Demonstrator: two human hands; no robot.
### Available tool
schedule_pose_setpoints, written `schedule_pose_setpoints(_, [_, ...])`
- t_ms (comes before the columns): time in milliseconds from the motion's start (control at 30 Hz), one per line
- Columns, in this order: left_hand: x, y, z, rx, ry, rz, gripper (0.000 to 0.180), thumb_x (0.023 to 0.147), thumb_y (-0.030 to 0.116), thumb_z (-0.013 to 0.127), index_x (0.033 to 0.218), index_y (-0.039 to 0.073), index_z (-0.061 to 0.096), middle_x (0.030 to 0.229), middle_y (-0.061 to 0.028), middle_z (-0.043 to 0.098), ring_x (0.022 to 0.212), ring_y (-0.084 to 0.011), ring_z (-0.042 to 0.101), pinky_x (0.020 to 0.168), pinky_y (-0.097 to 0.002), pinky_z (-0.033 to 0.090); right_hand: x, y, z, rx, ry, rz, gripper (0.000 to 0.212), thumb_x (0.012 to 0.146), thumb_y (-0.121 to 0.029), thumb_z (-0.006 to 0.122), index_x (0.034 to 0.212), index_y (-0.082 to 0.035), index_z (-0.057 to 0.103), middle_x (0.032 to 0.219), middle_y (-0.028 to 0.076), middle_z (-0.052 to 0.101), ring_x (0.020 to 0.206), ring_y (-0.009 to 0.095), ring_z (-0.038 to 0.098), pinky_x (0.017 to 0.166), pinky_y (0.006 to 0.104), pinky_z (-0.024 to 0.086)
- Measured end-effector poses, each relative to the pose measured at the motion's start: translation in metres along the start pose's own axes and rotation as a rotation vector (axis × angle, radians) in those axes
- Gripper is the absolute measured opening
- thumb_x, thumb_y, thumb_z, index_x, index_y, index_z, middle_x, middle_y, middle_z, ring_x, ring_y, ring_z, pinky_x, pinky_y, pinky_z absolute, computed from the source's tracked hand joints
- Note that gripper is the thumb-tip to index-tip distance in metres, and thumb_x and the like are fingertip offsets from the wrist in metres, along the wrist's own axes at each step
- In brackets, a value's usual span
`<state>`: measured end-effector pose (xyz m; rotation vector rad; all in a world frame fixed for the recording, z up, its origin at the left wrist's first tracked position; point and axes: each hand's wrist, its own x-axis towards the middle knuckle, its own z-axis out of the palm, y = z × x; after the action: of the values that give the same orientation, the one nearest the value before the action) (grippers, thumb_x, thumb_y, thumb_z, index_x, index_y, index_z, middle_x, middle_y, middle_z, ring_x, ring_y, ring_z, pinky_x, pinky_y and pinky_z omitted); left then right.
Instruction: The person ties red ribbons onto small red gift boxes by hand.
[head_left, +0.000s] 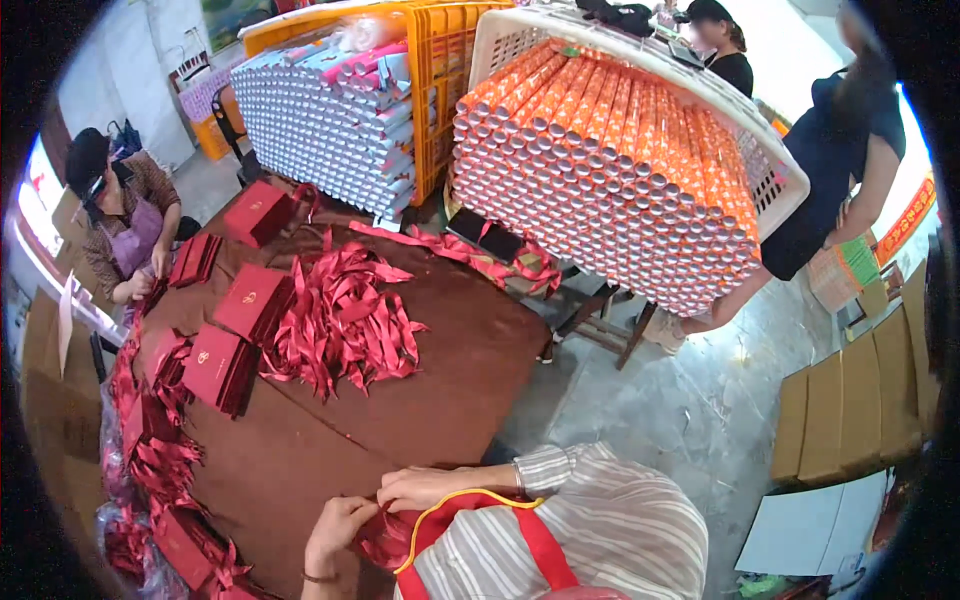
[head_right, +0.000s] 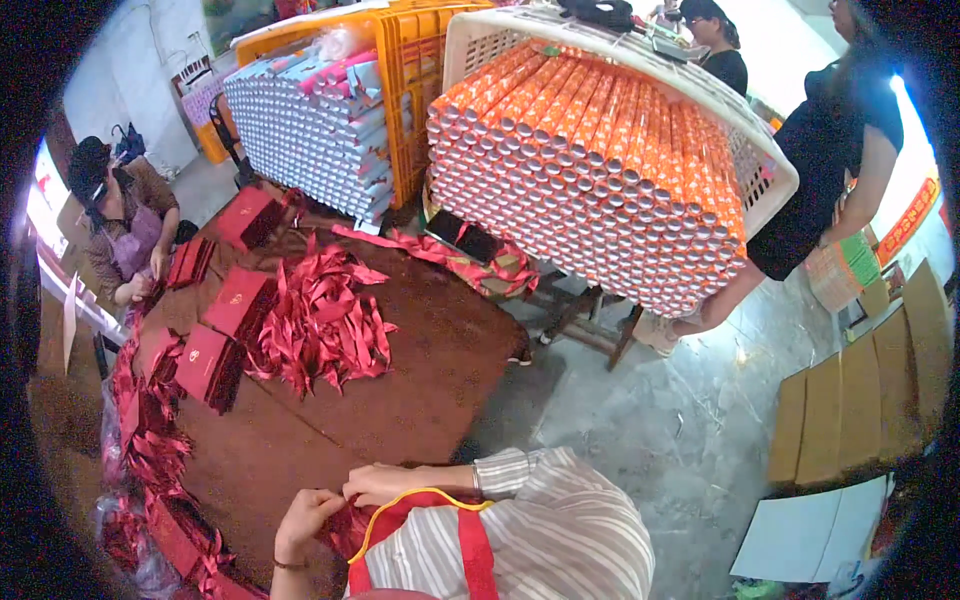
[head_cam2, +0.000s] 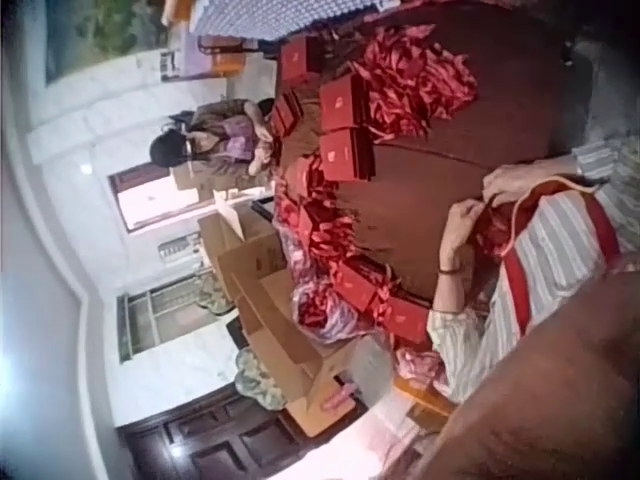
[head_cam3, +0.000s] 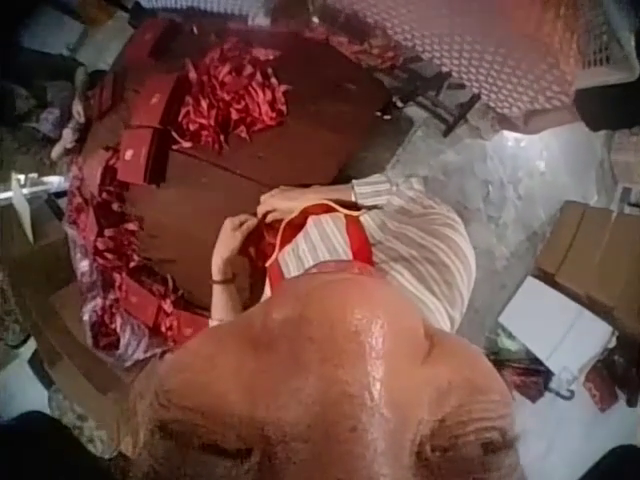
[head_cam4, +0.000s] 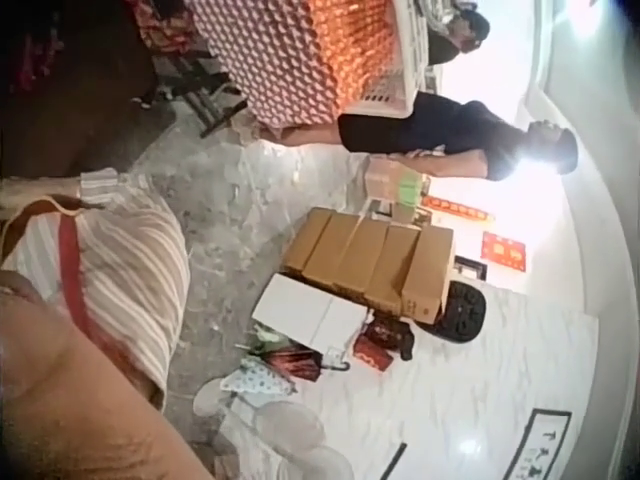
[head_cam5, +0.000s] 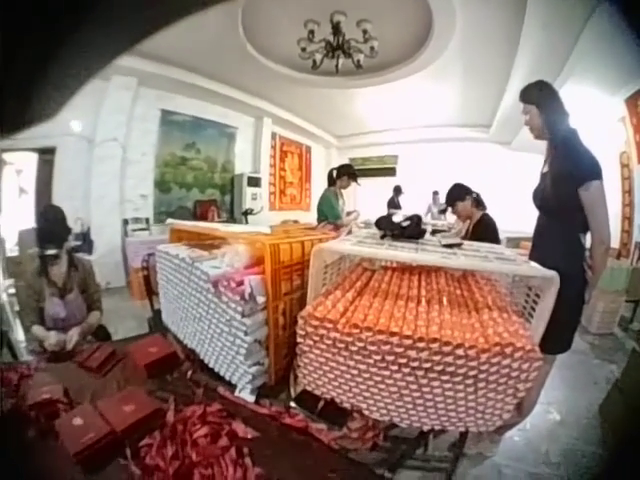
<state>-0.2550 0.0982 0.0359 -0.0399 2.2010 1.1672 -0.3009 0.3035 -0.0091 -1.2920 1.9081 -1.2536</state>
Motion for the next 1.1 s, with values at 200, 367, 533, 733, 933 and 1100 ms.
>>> schedule_pose_setpoints(200, [0.003,0.012,0.001,-0.249,-0.062,-0.110,0.012,0.080,0.009,0.060,0.078,-0.002,0.065,0.066,0.0015,0.059,0.060,-0.0058,0.051,0.053,-0.0222,0.041,-0.003,0.006,0.001,0.077,0.050,-0.042,0.021,0.079,-0.019,0.057,0.095,-0.005,0.057,0.086,0.017,0.054,0.088,0.033,0.054,0.076,0.0431,0.042])
schedule_pose_setpoints(367, [0.006,0.003,0.018,-0.379,0.031,-0.122,0.011,0.079,0.006,0.059,0.071,-0.001,0.062,0.063,0.0030,0.056,0.058,-0.0045,0.048,0.051,-0.0204,0.038,-0.006,0.011,-0.008,0.095,-0.018,-0.038,0.021,0.081,-0.018,0.057,0.095,-0.001,0.058,0.090,0.015,0.057,0.089,0.031,0.054,0.078,0.0406,0.043])
schedule_pose_setpoints(533, [0.008,0.005,0.022,-0.377,0.039,-0.074,0.010,0.077,0.004,0.058,0.068,0.000,0.060,0.062,0.0036,0.055,0.058,-0.0042,0.046,0.051,-0.0199,0.036,-0.005,0.012,-0.015,0.136,-0.073,-0.116,0.022,0.080,-0.018,0.058,0.092,0.001,0.058,0.087,0.017,0.058,0.087,0.032,0.055,0.076,0.0409,0.043])
schedule_pose_setpoints(733, [0.021,0.016,0.010,-0.200,0.013,0.088,0.013,0.075,0.010,0.060,0.069,-0.002,0.060,0.062,-0.0041,0.058,0.060,-0.0085,0.050,0.053,-0.0266,0.042,0.000,0.020,-0.031,0.141,-0.086,-0.123,0.022,0.078,-0.020,0.061,0.090,-0.002,0.063,0.086,0.016,0.059,0.083,0.031,0.057,0.074,0.0394,0.045])
schedule_pose_setpoints(933, [0.009,0.014,0.017,0.080,0.103,0.224,0.017,0.068,0.018,0.057,0.071,0.003,0.063,0.069,-0.0171,0.061,0.062,-0.0308,0.059,0.057,-0.0387,0.045,0.001,0.000,-0.032,0.140,-0.169,-0.026,0.017,0.079,-0.013,0.061,0.090,0.000,0.063,0.086,0.012,0.060,0.082,0.026,0.059,0.073,0.0330,0.047])
schedule_pose_setpoints(1100, [0.009,0.002,0.022,-0.148,-0.015,0.104,0.014,0.071,0.013,0.059,0.072,0.000,0.062,0.060,-0.0050,0.058,0.058,-0.0096,0.051,0.054,-0.0288,0.041,0.004,0.003,-0.028,0.260,-0.320,0.114,0.016,0.080,-0.010,0.060,0.090,0.002,0.062,0.083,0.009,0.056,0.080,0.020,0.055,0.072,0.0283,0.043])
